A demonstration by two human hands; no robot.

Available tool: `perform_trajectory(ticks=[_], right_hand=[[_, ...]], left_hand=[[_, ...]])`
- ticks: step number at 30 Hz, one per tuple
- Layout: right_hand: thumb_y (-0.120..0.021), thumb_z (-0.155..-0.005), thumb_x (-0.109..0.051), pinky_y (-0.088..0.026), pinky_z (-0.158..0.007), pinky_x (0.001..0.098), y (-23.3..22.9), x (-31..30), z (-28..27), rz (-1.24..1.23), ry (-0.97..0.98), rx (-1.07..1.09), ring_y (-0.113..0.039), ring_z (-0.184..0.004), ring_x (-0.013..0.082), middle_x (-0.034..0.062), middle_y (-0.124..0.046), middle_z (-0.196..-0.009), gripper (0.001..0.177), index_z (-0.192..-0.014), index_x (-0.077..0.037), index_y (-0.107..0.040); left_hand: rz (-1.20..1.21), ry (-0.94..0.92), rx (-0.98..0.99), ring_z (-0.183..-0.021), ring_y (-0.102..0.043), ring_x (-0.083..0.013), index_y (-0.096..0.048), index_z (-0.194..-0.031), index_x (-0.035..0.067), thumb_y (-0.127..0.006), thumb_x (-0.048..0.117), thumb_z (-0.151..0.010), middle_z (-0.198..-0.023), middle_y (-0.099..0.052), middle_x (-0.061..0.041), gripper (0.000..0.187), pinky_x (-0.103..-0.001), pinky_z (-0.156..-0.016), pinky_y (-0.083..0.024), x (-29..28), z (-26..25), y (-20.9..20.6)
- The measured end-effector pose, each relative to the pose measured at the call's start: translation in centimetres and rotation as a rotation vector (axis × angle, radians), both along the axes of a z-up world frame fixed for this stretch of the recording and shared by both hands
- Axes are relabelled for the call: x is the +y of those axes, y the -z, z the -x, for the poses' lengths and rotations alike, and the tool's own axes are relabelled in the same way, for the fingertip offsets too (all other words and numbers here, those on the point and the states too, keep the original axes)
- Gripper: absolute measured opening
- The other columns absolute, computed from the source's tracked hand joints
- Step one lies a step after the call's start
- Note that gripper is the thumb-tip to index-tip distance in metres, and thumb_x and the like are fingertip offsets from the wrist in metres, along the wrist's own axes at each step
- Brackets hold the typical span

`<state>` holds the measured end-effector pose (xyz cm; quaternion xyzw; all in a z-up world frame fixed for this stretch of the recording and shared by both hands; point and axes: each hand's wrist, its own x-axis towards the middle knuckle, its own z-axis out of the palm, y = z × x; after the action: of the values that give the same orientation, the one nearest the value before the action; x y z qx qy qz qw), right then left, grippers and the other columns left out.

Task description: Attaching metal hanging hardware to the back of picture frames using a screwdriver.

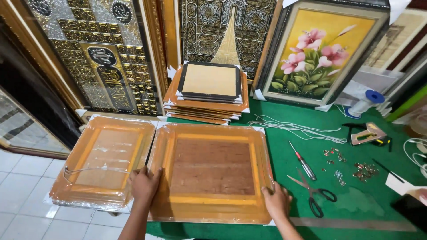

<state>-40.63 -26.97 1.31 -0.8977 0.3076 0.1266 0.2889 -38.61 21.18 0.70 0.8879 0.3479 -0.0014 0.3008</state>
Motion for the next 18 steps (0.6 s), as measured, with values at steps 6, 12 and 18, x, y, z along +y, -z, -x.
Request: perform_trajectory(ticks=[6,12,18], right_hand=[[-0.042,-0.101,-0.076,-0.032,-0.12,0.057,1.1,0.1,1.1,0.22,-0.147,-0.069,-0.03,-0.159,0.0362,-0.0047,-0.029,-0.184,0.079,-0.171,-0.04,-0.045],[-0.04,-0.103,-0.072,-0.031,-0.12,0.0575,-0.1,0.9,1.3,0.228,-0.159,-0.059,-0.03,-0.157,0.038,-0.004,-0.027,-0.184,0.078,-0.172,-0.036,-0.042],[-0.04,-0.103,-0.071,-0.032,-0.118,0.0564,-0.3,1.0,1.5,0.227,-0.167,-0.061,-0.03,-0.156,0.0367,-0.0044,-0.027,-0.184,0.078,-0.172,-0.035,-0.042]], left_hand=[[0.152,0.101,0.145,-0.149,-0.055,-0.0545,-0.03,-0.177,0.021,-0.042,0.074,-0.101,-0.179,-0.042,-0.012,0.093,-0.071,-0.119,-0.045,-1.9,1.5,-5.0],[0.081,0.063,0.15,-0.135,-0.069,-0.049,-0.04,-0.171,0.02,-0.039,0.071,-0.106,-0.154,-0.069,-0.017,0.083,-0.066,-0.108,-0.056,-3.3,1.8,-7.3],[0.057,0.108,0.034,-0.143,-0.059,-0.0517,-0.027,-0.178,0.013,-0.04,0.065,-0.106,-0.18,-0.04,-0.017,0.089,-0.072,-0.11,-0.048,-3.5,2.2,-6.4]])
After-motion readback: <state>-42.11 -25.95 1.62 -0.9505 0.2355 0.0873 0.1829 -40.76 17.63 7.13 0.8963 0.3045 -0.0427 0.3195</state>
